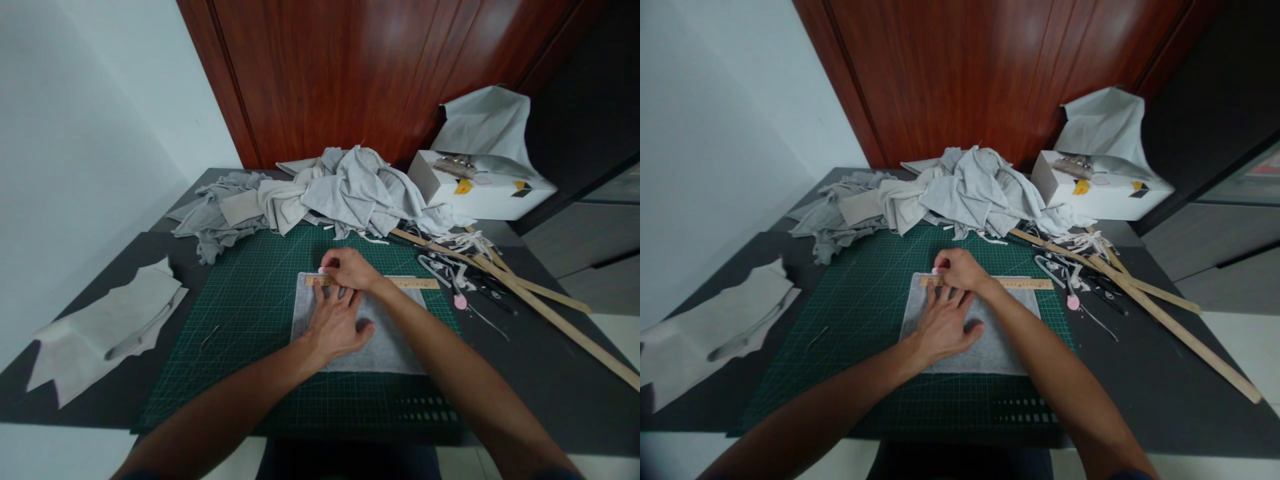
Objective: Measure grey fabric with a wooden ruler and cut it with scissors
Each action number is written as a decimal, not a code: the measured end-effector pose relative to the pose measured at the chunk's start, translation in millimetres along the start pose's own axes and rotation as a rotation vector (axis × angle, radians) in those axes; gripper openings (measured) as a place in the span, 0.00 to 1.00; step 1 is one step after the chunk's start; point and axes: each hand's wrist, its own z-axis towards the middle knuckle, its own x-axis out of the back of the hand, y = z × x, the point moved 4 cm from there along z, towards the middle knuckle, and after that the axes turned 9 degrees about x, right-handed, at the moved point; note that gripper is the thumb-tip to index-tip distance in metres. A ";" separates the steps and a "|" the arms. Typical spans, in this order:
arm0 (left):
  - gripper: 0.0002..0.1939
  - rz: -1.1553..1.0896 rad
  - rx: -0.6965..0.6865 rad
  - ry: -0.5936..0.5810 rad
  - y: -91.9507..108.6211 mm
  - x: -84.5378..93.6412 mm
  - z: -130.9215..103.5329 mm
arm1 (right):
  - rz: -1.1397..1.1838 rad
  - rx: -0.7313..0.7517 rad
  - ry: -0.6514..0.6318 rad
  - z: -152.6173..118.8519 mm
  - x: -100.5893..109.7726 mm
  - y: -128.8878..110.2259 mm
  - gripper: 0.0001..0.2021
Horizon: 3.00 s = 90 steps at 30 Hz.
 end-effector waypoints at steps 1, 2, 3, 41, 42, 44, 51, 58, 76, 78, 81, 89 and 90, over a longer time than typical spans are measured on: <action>0.36 -0.005 -0.001 0.001 0.2 0.3 0.1 | 0.007 -0.003 -0.023 3.7 -5.6 -0.5 0.01; 0.35 -0.011 -0.002 0.000 0.3 0.6 0.3 | 0.009 -0.003 -0.040 6.4 -9.8 -0.5 0.01; 0.35 -0.016 -0.003 -0.001 0.4 0.8 0.5 | 0.008 -0.001 -0.049 8.2 -12.5 -0.1 0.01; 0.40 -0.002 0.000 -0.032 -3.8 2.8 0.4 | -0.022 0.026 -0.162 23.1 -9.8 -1.4 0.08; 0.39 0.001 -0.003 -0.028 -4.1 2.8 0.1 | -0.018 0.028 -0.155 24.3 -11.5 -2.1 0.08; 0.38 0.007 -0.003 -0.021 -5.2 2.4 -0.5 | -0.016 0.034 -0.152 26.2 -14.4 -3.1 0.07; 0.42 0.004 0.002 -0.036 -10.6 -2.4 -1.5 | -0.036 0.004 -0.199 16.3 1.5 7.1 0.10; 0.42 0.012 -0.002 -0.044 -10.0 -0.9 -0.7 | -0.027 0.022 -0.175 16.9 -0.6 5.7 0.09; 0.43 0.024 -0.010 -0.041 -9.9 -7.3 -0.1 | -0.083 0.002 -0.240 2.6 18.1 15.6 0.09; 0.43 0.026 -0.009 -0.035 -10.1 -8.0 -0.3 | -0.084 -0.001 -0.240 -0.4 21.0 16.5 0.09; 0.42 0.031 -0.009 -0.038 -10.1 -7.6 -0.2 | -0.089 -0.013 -0.214 -1.7 21.0 14.5 0.08; 0.42 0.019 -0.021 -0.026 -8.6 -5.4 0.2 | -0.081 -0.024 -0.195 -10.0 25.3 21.2 0.07; 0.42 0.019 -0.020 -0.026 -8.6 -5.1 0.1 | -0.081 -0.022 -0.188 -10.4 25.0 22.1 0.07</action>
